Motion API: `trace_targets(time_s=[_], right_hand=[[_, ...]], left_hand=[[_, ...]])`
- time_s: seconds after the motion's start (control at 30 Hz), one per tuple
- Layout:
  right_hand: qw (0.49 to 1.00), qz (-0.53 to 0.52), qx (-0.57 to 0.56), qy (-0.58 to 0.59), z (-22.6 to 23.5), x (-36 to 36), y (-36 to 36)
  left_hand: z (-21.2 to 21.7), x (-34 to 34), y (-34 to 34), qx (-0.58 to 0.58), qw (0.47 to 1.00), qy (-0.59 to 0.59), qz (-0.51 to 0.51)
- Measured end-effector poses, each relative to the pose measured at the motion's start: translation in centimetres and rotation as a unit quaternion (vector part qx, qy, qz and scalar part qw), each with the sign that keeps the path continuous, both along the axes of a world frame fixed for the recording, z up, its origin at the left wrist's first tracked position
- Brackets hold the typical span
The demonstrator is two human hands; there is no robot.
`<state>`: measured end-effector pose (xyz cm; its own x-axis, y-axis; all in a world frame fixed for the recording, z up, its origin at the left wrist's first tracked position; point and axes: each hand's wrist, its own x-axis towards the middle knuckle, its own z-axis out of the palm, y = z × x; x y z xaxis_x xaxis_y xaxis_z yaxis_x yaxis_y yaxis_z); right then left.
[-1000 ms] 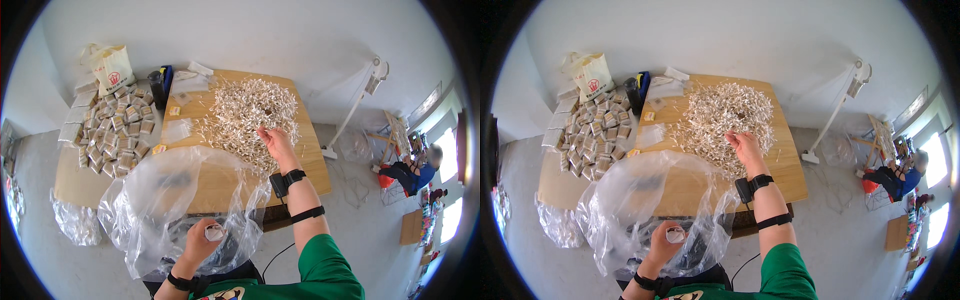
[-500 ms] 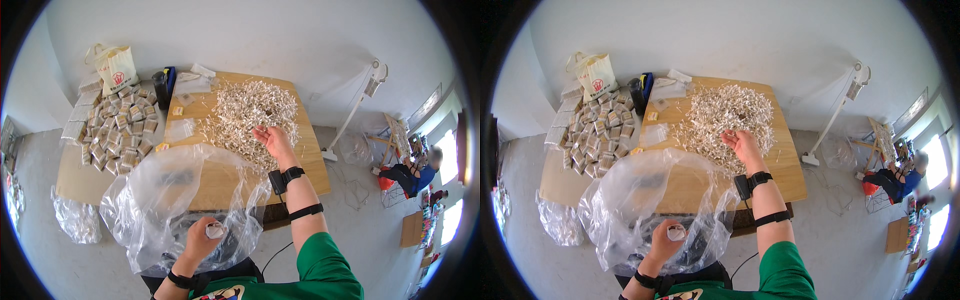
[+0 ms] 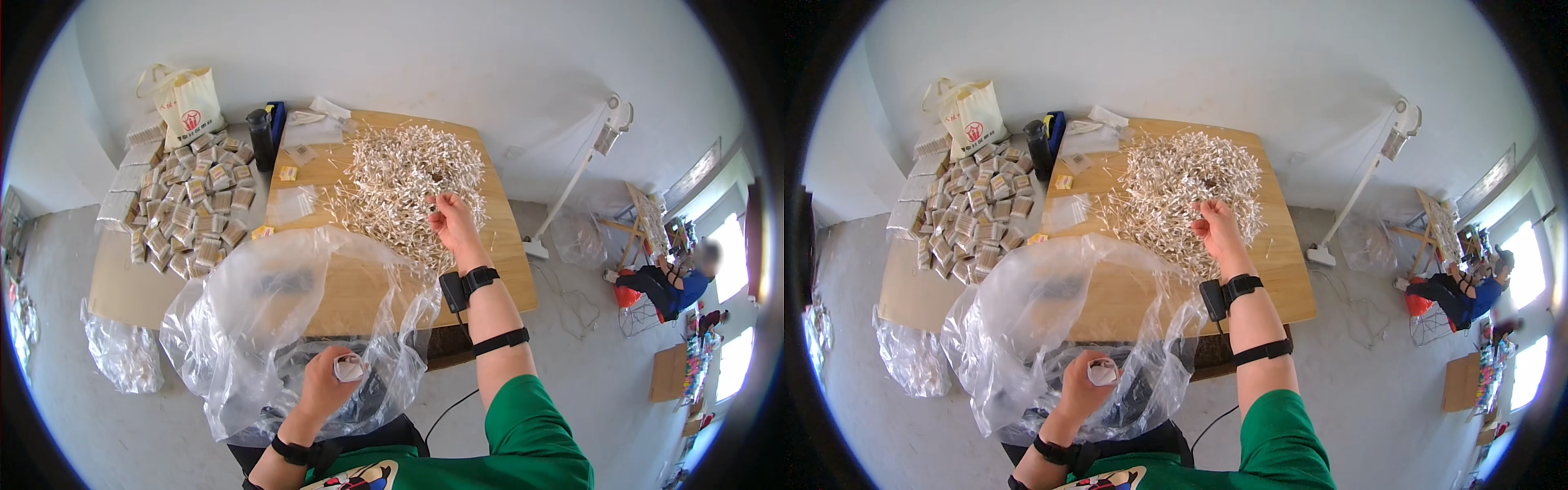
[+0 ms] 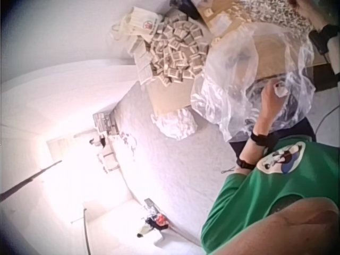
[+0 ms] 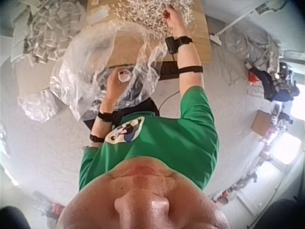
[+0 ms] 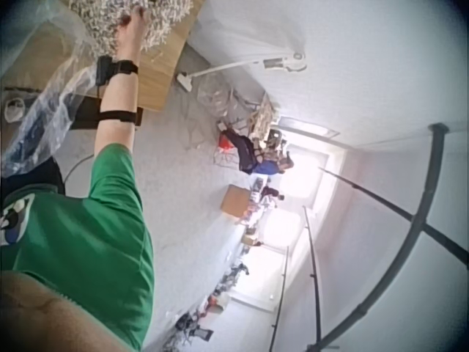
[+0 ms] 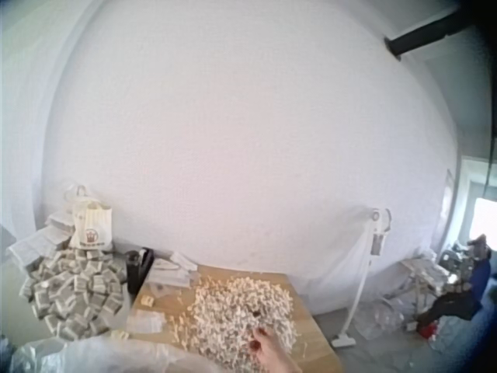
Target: The person is packaging small items into plastic bags.
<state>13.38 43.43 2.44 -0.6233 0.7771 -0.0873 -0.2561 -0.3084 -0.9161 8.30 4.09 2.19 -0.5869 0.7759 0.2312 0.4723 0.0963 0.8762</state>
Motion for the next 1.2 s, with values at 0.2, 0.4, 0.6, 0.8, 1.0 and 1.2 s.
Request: trace_targets(time_s=[0.2,0.4,0.6,0.8,1.0,1.2], right_hand=[[0.996,-0.048,0.068,-0.04,0.1,0.1,0.0],[0.923,0.147,0.333,-0.121,6.9,1.3,-13.5],[0.795,0.21,0.555,-0.126,6.6,1.8,-23.0],[0.755,0.199,0.613,-0.12,6.7,2.5,-26.3],[0.802,0.18,0.543,-0.169,5.0,3.1,-26.7],[0.867,0.247,0.398,-0.171,5.7,3.6,-26.4]], left_hand=[[0.3,-0.1,0.2,0.01,1.0,0.0,-0.004],[0.7,-0.9,1.5,-0.002,0.999,-0.028,0.031],[1.2,-1.6,2.4,-0.003,0.994,-0.095,0.046],[1.1,-1.6,1.3,0.015,0.989,-0.134,0.06],[1.4,-1.1,0.6,-0.01,0.993,-0.092,0.07],[1.3,-2.1,-1.8,0.017,0.993,-0.108,-0.041]])
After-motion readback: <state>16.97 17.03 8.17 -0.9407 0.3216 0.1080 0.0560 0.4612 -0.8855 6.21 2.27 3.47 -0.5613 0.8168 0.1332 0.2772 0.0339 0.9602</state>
